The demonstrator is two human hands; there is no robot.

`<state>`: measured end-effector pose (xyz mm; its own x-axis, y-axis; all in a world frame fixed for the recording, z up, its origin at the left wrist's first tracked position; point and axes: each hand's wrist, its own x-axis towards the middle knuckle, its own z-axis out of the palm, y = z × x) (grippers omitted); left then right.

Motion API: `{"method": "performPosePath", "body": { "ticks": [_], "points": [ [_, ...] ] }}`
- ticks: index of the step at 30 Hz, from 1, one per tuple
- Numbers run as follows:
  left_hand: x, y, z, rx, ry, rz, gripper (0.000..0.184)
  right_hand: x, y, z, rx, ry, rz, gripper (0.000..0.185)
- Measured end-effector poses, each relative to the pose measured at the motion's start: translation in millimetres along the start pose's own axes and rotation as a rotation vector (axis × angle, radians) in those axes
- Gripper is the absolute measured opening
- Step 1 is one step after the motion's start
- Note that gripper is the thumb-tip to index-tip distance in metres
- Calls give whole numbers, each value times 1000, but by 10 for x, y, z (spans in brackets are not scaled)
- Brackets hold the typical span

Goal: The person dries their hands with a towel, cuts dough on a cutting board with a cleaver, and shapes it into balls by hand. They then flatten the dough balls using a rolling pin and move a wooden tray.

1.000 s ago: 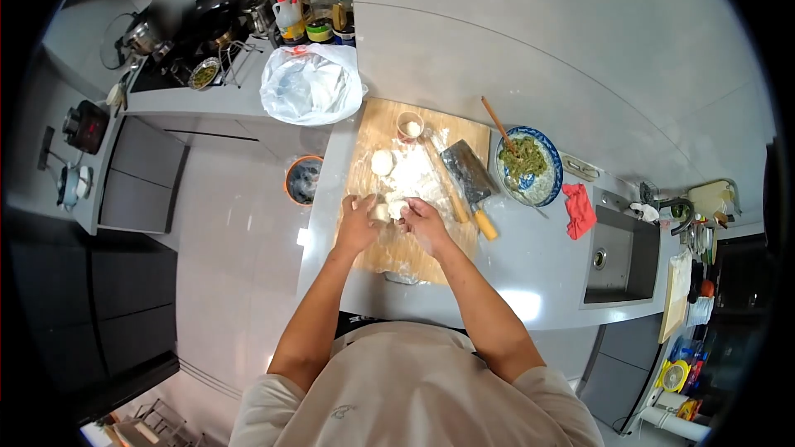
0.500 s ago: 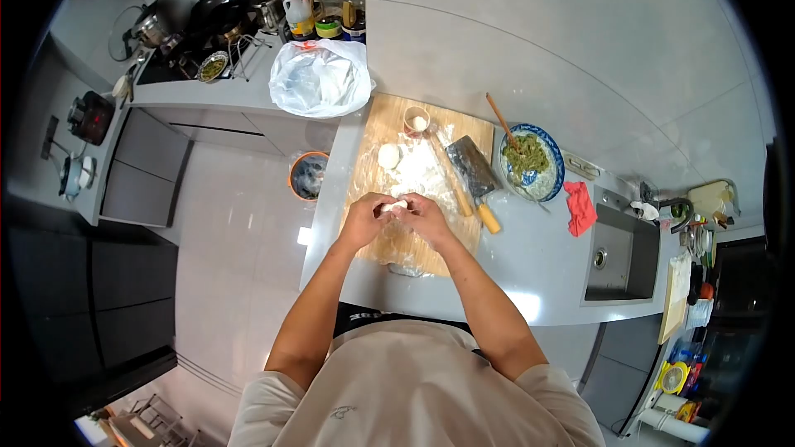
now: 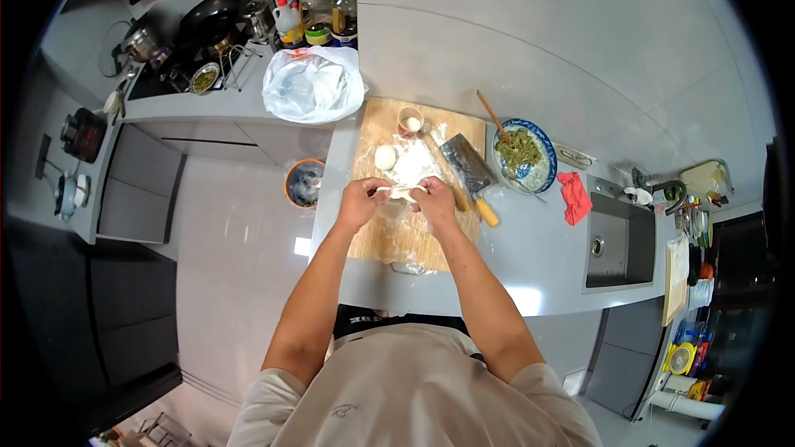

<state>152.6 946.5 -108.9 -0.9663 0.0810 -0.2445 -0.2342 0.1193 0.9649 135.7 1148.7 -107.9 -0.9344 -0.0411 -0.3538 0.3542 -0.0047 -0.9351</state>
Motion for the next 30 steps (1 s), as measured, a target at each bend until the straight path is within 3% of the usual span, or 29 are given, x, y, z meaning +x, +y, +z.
{"method": "performPosePath", "body": {
  "ticks": [2, 4, 6, 8, 10, 13, 15, 16, 18, 19, 26, 28, 30],
  "points": [
    [-9, -61, 94, 17, 235, 7, 14, 36, 237, -34, 129, 276, 52, 13],
    [5, -162, 173, 100, 294, 5, 15, 54, 456, -120, 147, 357, 47, 12],
    [45, -366, 277, 188, 352, -1, 16, 69, 603, -245, -275, 179, -52, 18],
    [131, -665, 335, 237, 276, 252, 19, 92, 617, -281, -251, 106, -23, 21],
    [85, -690, 317, 277, 201, 233, 19, 87, 603, -287, 96, 25, 8, 20],
    [123, -590, 289, 172, 218, 244, 22, 204, 590, -371, 125, -81, 89, 24],
    [101, -422, 198, 498, -91, 45, 31, 240, 576, -391, 65, -92, 70, 24],
    [54, -341, 174, 498, -84, 43, 31, 279, 558, -390, 10, -99, 41, 24],
    [-83, -302, 142, 731, -173, 353, 42, 345, 532, -394, -7, -126, 43, 23],
    [-117, -383, 165, 695, -141, 287, 54, 345, 547, -399, -29, -146, 49, 22],
    [-79, -517, 277, 685, -12, 96, 61, 286, 637, -386, -89, -109, 67, 27],
    [-121, -560, 265, 735, 0, 273, 62, 320, 669, -420, -732, -79, -379, 26],
    [-186, -510, 250, 709, 0, 253, 63, 359, 690, -402, -771, -41, -447, 24]
  ]
}}
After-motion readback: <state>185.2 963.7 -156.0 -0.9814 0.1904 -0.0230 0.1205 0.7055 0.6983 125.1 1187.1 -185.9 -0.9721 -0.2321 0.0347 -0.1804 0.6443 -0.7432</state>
